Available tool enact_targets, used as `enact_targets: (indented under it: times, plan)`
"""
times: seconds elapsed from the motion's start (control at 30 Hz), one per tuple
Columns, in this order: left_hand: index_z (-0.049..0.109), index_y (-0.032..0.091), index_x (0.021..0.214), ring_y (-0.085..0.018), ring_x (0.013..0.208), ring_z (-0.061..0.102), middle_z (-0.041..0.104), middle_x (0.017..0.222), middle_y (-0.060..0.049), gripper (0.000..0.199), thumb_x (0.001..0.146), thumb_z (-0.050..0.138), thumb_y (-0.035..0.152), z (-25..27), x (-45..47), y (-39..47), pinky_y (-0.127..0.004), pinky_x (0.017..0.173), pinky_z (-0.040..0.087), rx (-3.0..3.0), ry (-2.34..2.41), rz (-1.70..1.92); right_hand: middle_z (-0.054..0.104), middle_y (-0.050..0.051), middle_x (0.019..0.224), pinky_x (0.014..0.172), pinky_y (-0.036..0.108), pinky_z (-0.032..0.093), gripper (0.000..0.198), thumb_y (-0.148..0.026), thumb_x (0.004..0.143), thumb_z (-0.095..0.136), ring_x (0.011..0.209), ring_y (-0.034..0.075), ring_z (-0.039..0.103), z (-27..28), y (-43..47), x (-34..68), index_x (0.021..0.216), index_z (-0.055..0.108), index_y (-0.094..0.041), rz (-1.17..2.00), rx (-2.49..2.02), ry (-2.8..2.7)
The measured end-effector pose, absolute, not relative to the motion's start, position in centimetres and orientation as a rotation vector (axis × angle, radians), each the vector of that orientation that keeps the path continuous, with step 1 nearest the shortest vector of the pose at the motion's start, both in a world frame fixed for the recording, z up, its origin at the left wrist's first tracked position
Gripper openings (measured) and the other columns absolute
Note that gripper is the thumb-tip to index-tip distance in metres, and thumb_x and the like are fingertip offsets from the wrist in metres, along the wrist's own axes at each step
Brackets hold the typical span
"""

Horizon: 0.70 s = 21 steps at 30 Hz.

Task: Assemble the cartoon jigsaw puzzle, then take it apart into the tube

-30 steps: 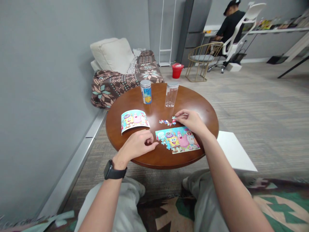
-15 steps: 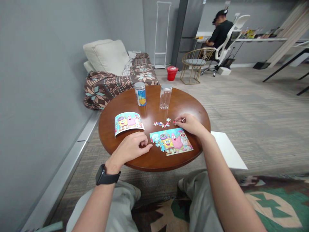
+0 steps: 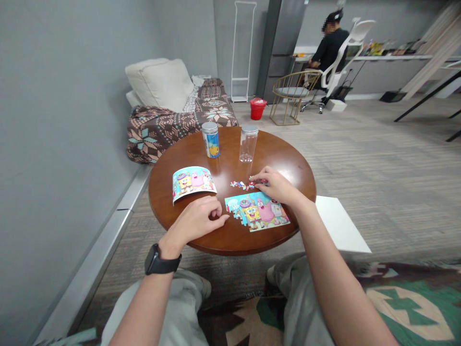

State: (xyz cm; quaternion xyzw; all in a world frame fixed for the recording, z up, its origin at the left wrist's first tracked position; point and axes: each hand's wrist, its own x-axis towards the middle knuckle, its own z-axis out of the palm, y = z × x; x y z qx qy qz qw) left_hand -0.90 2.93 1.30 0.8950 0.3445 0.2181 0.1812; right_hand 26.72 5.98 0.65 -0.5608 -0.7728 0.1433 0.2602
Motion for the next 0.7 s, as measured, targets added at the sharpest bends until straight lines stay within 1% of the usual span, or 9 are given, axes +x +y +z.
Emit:
enact_targets:
  times: [0.1, 0.23, 0.33, 0.53, 0.63, 0.7]
  plan:
    - [0.048, 0.018, 0.065, -0.011, 0.061, 0.048, 0.053, 0.067, 0.002, 0.026, 0.085, 0.062, 0.025, 1.30, -0.90, 2.94, -0.024, 0.058, 0.035, 2.524, 0.973, 0.619, 0.059, 0.006, 0.096, 0.089, 0.033, 0.048, 0.021, -0.015, 0.087, 0.061, 0.090, 0.018, 0.060, 0.28, 6.12, 26.68, 0.102, 0.074, -0.022, 0.361, -1.530, -2.144]
    - [0.048, 0.019, 0.064, -0.011, 0.062, 0.049, 0.054, 0.067, 0.002, 0.027, 0.085, 0.063, 0.026, 1.33, -0.89, 2.90, -0.024, 0.058, 0.036, 2.515, 0.974, 0.614, 0.059, 0.005, 0.091, 0.087, 0.034, 0.048, 0.012, -0.018, 0.085, 0.064, 0.087, 0.019, 0.059, 0.16, 6.20, 26.93, 0.091, 0.073, -0.021, 0.316, -1.582, -2.136]
    - [0.048, 0.019, 0.064, -0.011, 0.062, 0.049, 0.054, 0.067, 0.002, 0.026, 0.085, 0.063, 0.026, 1.35, -0.89, 2.85, -0.025, 0.058, 0.036, 2.510, 0.980, 0.617, 0.060, 0.005, 0.090, 0.087, 0.035, 0.048, 0.009, -0.018, 0.084, 0.065, 0.086, 0.019, 0.059, 0.18, 6.27, 27.07, 0.088, 0.073, -0.020, 0.338, -1.586, -2.111]
    - [0.049, 0.019, 0.064, -0.011, 0.061, 0.049, 0.054, 0.066, 0.002, 0.026, 0.085, 0.062, 0.026, 1.33, -0.89, 2.88, -0.024, 0.058, 0.036, 2.511, 0.986, 0.618, 0.061, 0.006, 0.091, 0.087, 0.034, 0.049, 0.009, -0.016, 0.082, 0.065, 0.086, 0.018, 0.060, 0.16, 6.39, 27.10, 0.087, 0.072, -0.020, 0.385, -1.556, -2.093]
    - [0.048, 0.019, 0.064, -0.011, 0.061, 0.049, 0.054, 0.067, 0.002, 0.026, 0.085, 0.063, 0.026, 1.31, -0.92, 2.90, -0.024, 0.058, 0.036, 2.513, 0.986, 0.614, 0.061, 0.006, 0.092, 0.088, 0.034, 0.049, 0.009, -0.014, 0.081, 0.064, 0.087, 0.019, 0.060, 0.14, 6.32, 27.08, 0.084, 0.071, -0.019, 0.376, -1.556, -2.092]
    - [0.048, 0.019, 0.064, -0.011, 0.062, 0.049, 0.054, 0.067, 0.002, 0.026, 0.084, 0.063, 0.025, 1.33, -0.93, 2.87, -0.024, 0.058, 0.036, 2.512, 0.984, 0.613, 0.061, 0.006, 0.092, 0.089, 0.034, 0.048, 0.012, -0.011, 0.080, 0.061, 0.088, 0.019, 0.060, 0.08, 6.25, 27.06, 0.081, 0.070, -0.018, 0.355, -1.540, -2.092]
